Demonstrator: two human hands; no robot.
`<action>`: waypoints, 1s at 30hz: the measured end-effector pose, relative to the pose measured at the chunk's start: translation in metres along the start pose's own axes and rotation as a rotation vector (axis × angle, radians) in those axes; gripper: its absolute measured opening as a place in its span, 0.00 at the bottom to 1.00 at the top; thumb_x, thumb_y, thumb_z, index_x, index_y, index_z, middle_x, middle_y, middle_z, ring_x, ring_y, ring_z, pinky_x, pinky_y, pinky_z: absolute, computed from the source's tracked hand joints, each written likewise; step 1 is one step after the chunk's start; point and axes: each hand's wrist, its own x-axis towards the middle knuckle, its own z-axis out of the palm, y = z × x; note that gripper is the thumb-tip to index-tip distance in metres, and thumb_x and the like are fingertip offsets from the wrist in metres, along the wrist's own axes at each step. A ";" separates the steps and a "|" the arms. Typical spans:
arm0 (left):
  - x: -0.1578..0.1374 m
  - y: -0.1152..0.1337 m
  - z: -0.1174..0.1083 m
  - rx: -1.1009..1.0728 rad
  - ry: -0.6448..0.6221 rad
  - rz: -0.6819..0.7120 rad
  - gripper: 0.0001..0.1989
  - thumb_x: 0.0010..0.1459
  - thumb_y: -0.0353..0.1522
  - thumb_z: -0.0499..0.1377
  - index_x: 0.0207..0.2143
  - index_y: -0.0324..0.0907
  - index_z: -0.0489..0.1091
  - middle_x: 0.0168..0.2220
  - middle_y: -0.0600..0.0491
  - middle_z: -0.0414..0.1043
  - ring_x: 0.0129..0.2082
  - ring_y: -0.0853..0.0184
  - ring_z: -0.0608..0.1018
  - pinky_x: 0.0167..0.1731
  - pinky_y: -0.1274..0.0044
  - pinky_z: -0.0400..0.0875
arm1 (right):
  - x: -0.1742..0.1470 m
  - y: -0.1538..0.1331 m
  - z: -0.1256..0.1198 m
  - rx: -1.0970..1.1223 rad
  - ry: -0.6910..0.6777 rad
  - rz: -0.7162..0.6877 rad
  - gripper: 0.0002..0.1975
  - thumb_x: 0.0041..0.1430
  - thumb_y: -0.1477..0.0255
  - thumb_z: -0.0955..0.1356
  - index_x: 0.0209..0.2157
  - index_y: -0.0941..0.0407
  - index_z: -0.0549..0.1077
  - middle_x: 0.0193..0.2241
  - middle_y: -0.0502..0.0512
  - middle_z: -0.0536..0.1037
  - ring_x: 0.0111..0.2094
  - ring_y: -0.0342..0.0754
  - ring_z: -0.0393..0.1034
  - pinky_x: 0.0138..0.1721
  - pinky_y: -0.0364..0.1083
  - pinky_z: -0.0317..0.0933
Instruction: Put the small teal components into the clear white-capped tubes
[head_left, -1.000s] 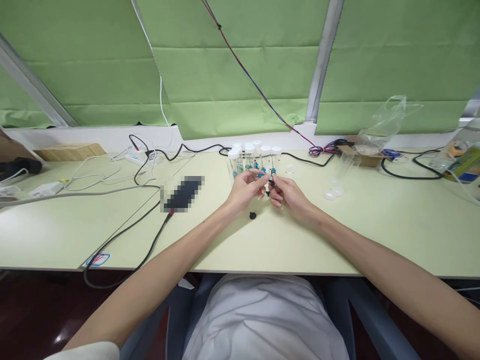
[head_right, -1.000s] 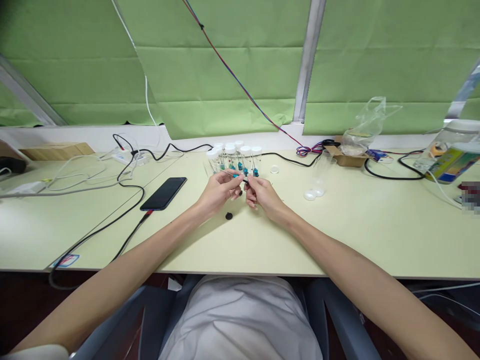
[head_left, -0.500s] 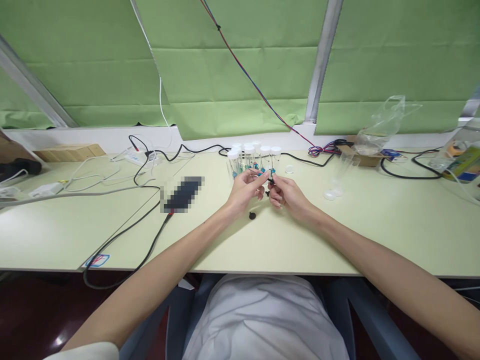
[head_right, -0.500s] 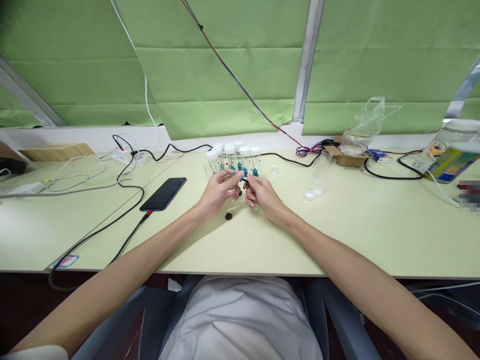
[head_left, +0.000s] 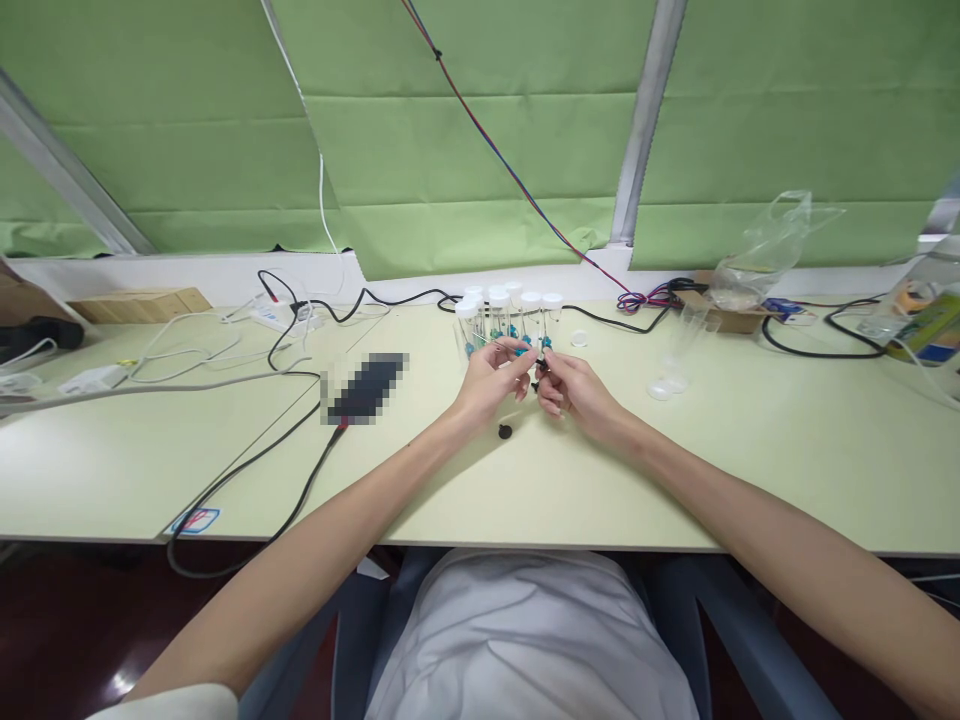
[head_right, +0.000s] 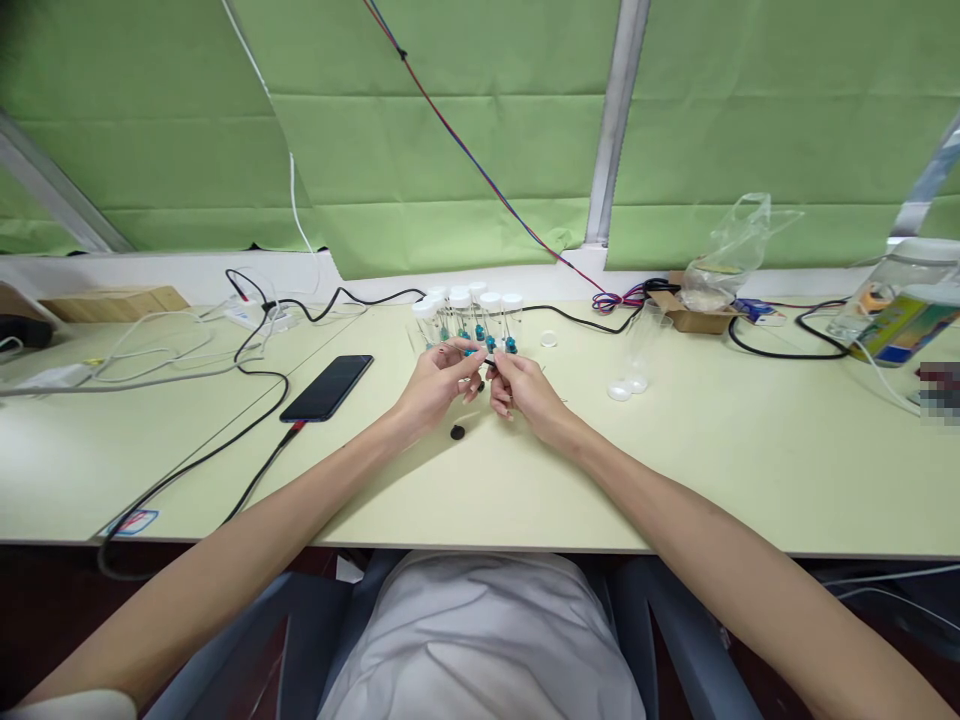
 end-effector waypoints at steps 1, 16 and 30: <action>0.000 0.001 0.000 -0.001 -0.003 0.003 0.20 0.44 0.40 0.73 0.33 0.39 0.70 0.22 0.59 0.65 0.17 0.76 0.66 0.18 0.79 0.63 | 0.000 0.000 0.000 0.000 0.003 0.000 0.24 0.57 0.48 0.70 0.28 0.54 0.63 0.12 0.41 0.59 0.13 0.40 0.57 0.14 0.41 0.49; 0.001 0.000 0.001 0.119 0.075 -0.034 0.25 0.44 0.49 0.72 0.29 0.40 0.67 0.21 0.59 0.64 0.16 0.75 0.68 0.16 0.80 0.60 | 0.000 0.000 0.000 -0.018 -0.003 -0.010 0.24 0.57 0.48 0.70 0.28 0.54 0.63 0.12 0.41 0.58 0.13 0.40 0.56 0.14 0.41 0.49; -0.002 0.004 0.003 0.041 0.021 0.015 0.24 0.41 0.46 0.74 0.31 0.39 0.69 0.21 0.59 0.66 0.17 0.75 0.67 0.17 0.79 0.62 | 0.001 0.001 0.000 -0.007 -0.015 -0.020 0.24 0.57 0.49 0.70 0.28 0.54 0.63 0.13 0.42 0.60 0.13 0.40 0.57 0.14 0.41 0.49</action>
